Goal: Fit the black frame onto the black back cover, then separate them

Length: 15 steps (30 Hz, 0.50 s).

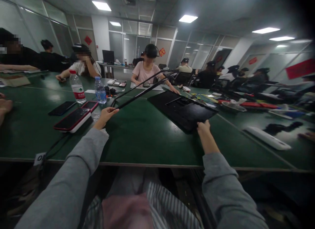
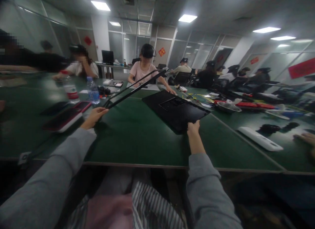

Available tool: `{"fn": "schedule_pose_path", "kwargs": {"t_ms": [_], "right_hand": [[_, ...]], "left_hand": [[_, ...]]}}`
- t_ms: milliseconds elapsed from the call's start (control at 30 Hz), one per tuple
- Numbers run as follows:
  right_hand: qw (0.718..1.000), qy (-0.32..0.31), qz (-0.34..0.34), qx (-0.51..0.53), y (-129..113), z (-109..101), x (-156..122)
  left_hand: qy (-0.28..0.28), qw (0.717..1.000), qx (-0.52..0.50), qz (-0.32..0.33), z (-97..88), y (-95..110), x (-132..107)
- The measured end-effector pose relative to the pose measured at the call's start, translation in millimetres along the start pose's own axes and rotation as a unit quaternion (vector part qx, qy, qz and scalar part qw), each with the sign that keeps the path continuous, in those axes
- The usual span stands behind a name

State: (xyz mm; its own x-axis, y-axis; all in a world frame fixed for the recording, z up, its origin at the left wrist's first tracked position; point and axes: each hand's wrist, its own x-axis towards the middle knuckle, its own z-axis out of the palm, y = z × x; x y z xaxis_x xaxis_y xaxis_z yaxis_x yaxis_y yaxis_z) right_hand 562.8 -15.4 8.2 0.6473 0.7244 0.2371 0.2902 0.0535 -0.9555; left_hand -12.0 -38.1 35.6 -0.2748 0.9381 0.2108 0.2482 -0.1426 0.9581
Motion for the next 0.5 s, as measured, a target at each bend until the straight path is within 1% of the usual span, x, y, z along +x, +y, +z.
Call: {"fn": "schedule_pose_path", "kwargs": {"t_ms": [33,100,167,267,333,367,433,500], "right_hand": [[0.999,0.0,0.037,0.018,0.3,4.2,0.6],[0.994,-0.027,0.09,0.055,-0.5,11.0,0.6],[0.986,-0.076,0.126,0.076,-3.5,14.9,-1.7],[0.971,-0.172,0.156,0.054,-10.0,20.5,-8.6],[0.965,-0.219,0.139,0.037,-11.8,28.2,-12.8],[0.968,-0.218,0.121,0.028,-11.3,33.4,-14.2],[0.978,-0.192,0.082,0.002,-7.1,44.5,-14.8],[0.982,-0.18,0.052,-0.023,-0.5,54.3,-13.0]], "left_hand": [[0.005,1.0,-0.01,-0.005,-0.3,0.2,0.0],[0.009,1.0,-0.026,-0.012,-1.0,0.8,-0.3],[0.002,1.0,-0.029,-0.011,-1.4,1.4,-0.4],[-0.003,1.0,-0.019,0.001,-1.4,1.2,1.1],[0.004,1.0,0.002,0.014,-1.2,0.1,3.0],[0.007,1.0,0.015,0.019,-1.1,-0.4,3.7],[0.006,0.999,0.036,0.033,-1.4,-0.4,4.3],[-0.005,0.997,0.052,0.054,-2.0,0.7,3.6]]}}
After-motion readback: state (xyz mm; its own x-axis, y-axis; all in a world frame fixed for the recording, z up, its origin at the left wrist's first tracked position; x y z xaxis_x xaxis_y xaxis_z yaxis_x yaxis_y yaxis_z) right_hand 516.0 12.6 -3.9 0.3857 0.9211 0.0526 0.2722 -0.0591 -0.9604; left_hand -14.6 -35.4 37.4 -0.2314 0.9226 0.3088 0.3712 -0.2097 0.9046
